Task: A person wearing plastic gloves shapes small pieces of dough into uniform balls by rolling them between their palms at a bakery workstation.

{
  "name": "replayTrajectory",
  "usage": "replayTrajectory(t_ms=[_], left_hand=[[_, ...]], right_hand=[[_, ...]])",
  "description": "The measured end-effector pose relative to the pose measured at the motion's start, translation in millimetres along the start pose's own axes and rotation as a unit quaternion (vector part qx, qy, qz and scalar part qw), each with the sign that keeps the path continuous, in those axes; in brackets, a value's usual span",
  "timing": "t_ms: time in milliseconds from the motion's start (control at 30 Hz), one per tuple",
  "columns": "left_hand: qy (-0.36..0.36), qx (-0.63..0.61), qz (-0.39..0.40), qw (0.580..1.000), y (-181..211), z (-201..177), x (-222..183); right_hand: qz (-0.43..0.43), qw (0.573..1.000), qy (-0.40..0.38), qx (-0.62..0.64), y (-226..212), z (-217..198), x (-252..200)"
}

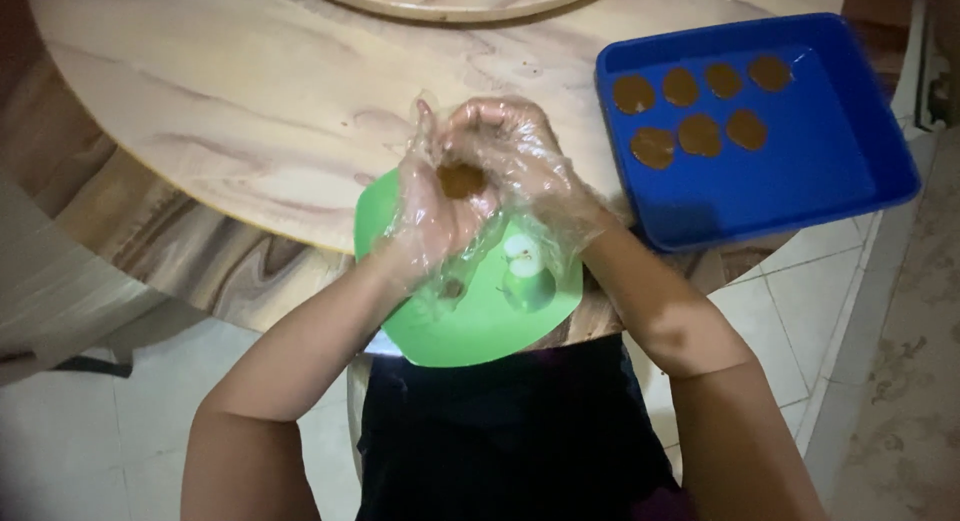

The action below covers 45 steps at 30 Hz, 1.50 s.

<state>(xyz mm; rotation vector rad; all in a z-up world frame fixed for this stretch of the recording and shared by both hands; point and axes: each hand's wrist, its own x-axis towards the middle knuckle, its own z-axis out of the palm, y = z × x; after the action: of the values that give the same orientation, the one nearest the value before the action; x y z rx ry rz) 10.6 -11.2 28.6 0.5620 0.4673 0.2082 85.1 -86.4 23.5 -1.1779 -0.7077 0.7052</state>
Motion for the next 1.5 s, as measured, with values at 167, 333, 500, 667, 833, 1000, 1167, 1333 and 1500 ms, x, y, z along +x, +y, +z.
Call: replayTrajectory(t_ms=[167, 333, 500, 667, 833, 1000, 1167, 1333, 1500], left_hand=[[-0.049, -0.025, 0.023, 0.998, -13, -23, 5], [-0.068, -0.038, -0.003, 0.997, -1, -8, -8], [-0.081, -0.158, 0.041, 0.983, -24, -30, 15], [-0.042, -0.111, -0.031, 0.992, -14, -21, 19], [-0.026, -0.077, -0.025, 0.996, -10, -22, 7], [-0.002, -0.053, -0.024, 0.998, 10, 8, -20], [-0.051, -0.117, -0.031, 0.991, -5, -21, 10], [-0.091, -0.117, -0.037, 0.988, -6, -20, 10], [-0.061, -0.090, -0.031, 0.994, -15, -32, 20]], right_hand=[[0.038, 0.999, -0.027, -0.025, -26, 3, -10], [0.008, 0.999, -0.029, -0.040, -16, -3, -7], [0.015, 0.999, -0.029, -0.008, -15, 1, -7], [-0.028, 0.999, -0.031, -0.016, -10, -4, -6], [-0.060, 0.993, -0.073, -0.070, -10, -6, -8], [-0.184, 0.941, -0.118, -0.259, -23, -3, -8], [-0.197, 0.931, -0.111, -0.287, -52, 2, -19], [-0.153, 0.933, -0.100, -0.309, -52, -7, -22], [-0.118, 0.948, -0.103, -0.278, -50, -4, -27]])
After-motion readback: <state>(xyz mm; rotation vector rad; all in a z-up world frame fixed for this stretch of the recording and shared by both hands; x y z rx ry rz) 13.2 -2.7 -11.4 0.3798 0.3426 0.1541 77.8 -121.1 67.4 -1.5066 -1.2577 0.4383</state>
